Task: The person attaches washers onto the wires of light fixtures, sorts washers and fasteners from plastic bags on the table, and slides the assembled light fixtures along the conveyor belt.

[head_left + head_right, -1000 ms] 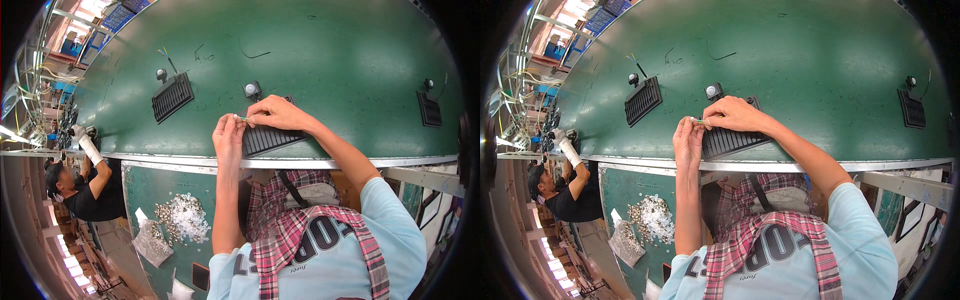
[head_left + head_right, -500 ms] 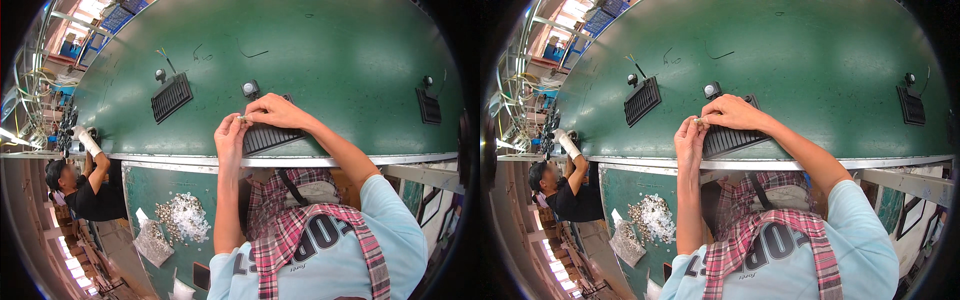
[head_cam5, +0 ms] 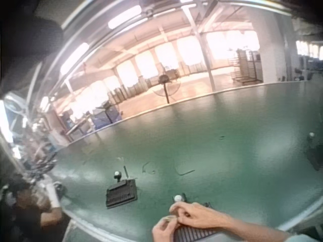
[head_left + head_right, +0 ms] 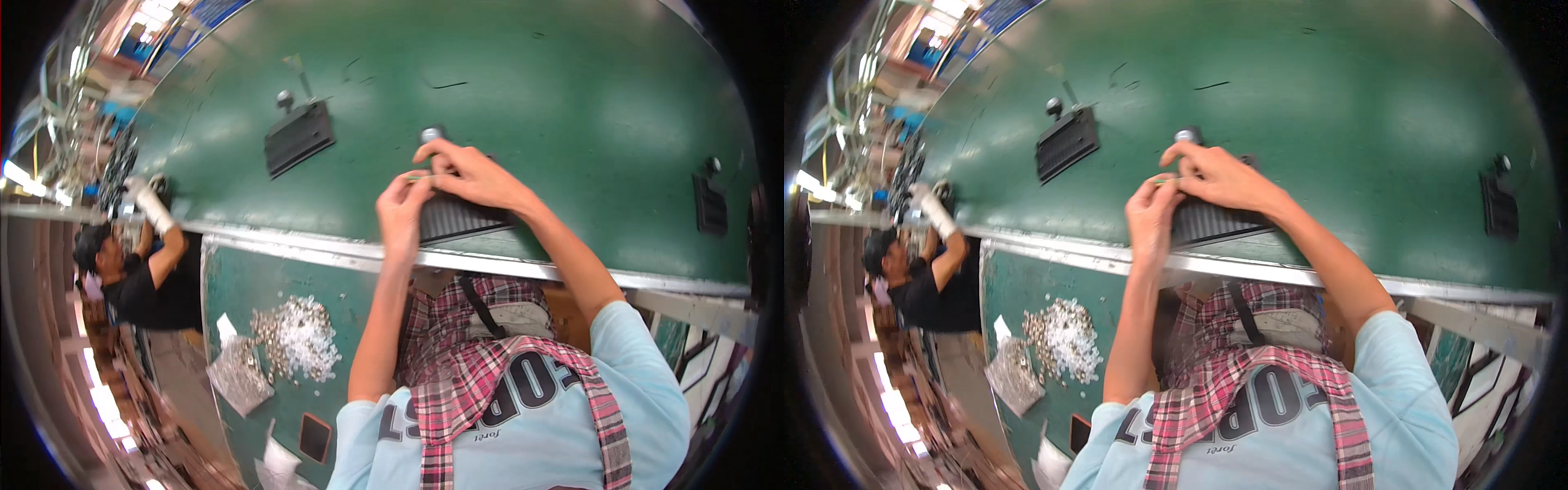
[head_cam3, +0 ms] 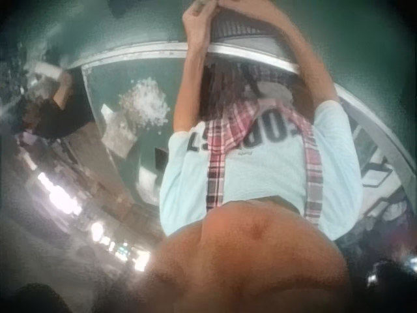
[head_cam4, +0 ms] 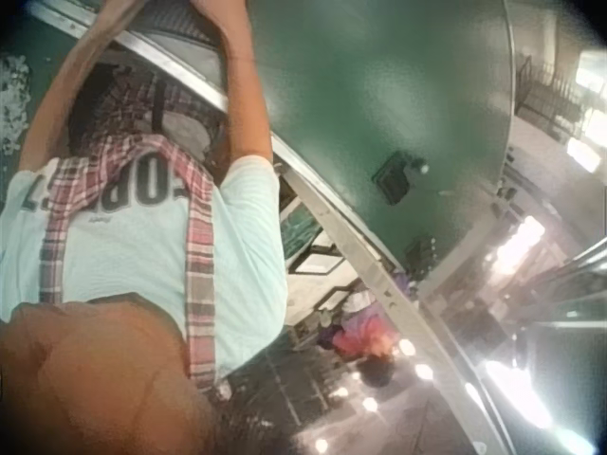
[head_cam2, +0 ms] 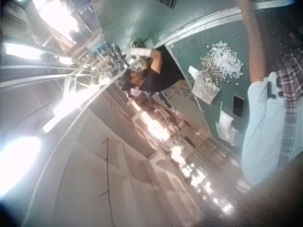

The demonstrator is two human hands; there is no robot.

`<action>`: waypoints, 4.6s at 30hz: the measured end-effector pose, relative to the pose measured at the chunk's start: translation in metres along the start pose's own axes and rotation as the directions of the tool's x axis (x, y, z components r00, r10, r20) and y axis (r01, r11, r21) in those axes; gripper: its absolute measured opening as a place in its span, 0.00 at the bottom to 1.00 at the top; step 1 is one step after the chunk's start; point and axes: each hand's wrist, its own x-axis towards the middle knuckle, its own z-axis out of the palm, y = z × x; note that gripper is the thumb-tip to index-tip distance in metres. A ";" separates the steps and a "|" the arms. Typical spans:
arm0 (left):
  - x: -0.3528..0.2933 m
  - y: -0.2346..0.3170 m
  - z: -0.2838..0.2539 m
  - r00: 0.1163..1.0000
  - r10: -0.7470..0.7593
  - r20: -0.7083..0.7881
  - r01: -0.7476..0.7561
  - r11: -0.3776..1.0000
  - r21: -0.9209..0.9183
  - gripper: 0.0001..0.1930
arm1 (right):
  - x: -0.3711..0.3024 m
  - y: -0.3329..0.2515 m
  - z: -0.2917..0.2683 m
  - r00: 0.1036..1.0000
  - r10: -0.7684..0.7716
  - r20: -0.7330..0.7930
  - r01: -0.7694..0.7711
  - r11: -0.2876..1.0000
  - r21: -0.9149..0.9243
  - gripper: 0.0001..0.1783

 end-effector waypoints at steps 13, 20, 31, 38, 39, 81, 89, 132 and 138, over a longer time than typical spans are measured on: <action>-0.075 0.058 -0.149 0.897 0.400 -0.187 -0.066 0.541 0.839 0.08 | 0.002 0.004 0.013 0.992 -0.060 -0.113 0.051 0.996 -0.074 0.12; -0.150 0.098 -0.262 0.918 0.329 -0.223 0.252 -0.049 0.966 0.06 | 0.004 -0.003 0.010 0.995 0.087 -0.052 -0.089 0.995 -0.045 0.12; -0.130 0.109 -0.280 0.971 0.078 -0.227 0.221 0.082 0.972 0.06 | 0.003 -0.002 0.010 0.996 0.073 -0.046 -0.077 0.993 -0.095 0.13; -0.110 0.120 -0.266 0.914 0.121 -0.387 0.235 0.620 0.748 0.11 | 0.003 -0.005 0.008 0.999 0.041 -0.028 -0.044 0.991 -0.129 0.13; -0.103 0.120 -0.258 0.906 0.041 -0.421 0.204 0.830 0.519 0.13 | 0.002 -0.006 0.007 0.998 0.044 -0.038 -0.048 0.990 -0.132 0.13; 0.003 0.008 -0.010 0.988 0.129 -0.082 -0.135 0.988 -0.073 0.09 | -0.002 -0.001 0.010 0.991 0.123 -0.051 -0.130 0.978 -0.162 0.17; 0.001 0.015 -0.007 0.993 0.117 0.005 -0.117 0.993 0.014 0.14 | -0.002 -0.006 0.009 0.985 0.164 -0.063 -0.170 0.977 -0.125 0.18; 0.110 -0.001 0.004 0.684 0.332 0.650 -0.659 -0.101 0.745 0.19 | -0.134 0.059 -0.147 0.513 -0.011 -0.859 -0.577 0.736 -0.354 0.17; 0.161 0.027 -0.065 0.758 0.312 0.573 -0.570 -0.110 0.814 0.15 | -0.214 0.104 -0.211 0.023 -0.293 -0.956 -0.951 0.289 -0.112 0.34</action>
